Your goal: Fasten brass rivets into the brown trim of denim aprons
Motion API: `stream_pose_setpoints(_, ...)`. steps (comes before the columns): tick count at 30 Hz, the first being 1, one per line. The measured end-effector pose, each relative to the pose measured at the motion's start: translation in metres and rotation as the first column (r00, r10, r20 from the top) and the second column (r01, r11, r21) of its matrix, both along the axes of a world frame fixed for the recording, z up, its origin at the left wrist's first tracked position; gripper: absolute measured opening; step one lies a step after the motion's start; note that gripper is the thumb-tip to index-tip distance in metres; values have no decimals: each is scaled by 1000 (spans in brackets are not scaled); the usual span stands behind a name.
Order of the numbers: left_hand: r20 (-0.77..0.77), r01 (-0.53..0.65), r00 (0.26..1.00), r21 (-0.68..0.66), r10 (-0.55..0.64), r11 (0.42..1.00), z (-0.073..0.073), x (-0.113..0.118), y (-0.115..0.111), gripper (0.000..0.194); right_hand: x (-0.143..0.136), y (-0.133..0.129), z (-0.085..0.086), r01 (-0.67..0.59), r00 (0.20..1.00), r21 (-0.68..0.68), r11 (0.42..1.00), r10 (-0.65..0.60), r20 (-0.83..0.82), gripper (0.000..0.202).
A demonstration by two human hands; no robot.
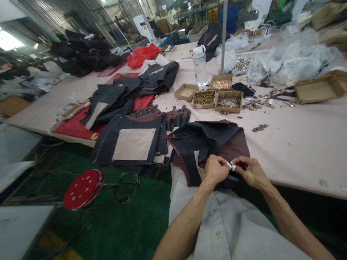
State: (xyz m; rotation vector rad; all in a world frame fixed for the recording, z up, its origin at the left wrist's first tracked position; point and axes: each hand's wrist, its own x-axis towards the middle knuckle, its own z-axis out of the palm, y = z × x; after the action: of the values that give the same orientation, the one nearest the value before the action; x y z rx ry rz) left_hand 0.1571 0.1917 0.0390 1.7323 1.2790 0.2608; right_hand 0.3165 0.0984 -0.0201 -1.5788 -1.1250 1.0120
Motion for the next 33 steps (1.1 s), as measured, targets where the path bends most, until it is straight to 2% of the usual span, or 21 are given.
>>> stream_pose_setpoints(6,-96,47,995,172,-30,984,-1,-1,-4,18,6,-3,-1,74,997,-37,997,-75,-31,22)
stream_pose_setpoints(9,-144,64,989,209,-34,976,1,-1,-5,16,7,-5,-2,78,996,-67,995,-81,-43,22)
stream_pose_setpoints(12,-121,54,992,179,-32,982,-1,-1,-3,12,6,-6,-3,86,994,-82,993,-91,-60,21)
stream_pose_setpoints(18,11,1,1000,-15,0,1000,-11,-3,10,16,5,-8,1,129,991,-153,980,-132,-9,24)
stream_pose_setpoints(23,8,-103,995,29,103,994,-13,1,8,10,7,-11,6,110,993,-182,977,-103,49,26)
stream_pose_setpoints(28,3,-73,997,57,73,996,-16,1,4,11,11,-11,6,119,981,-210,970,-83,174,28)
stream_pose_setpoints(33,36,-33,999,82,30,996,-19,-4,4,10,6,-5,16,33,929,-188,982,40,368,28)
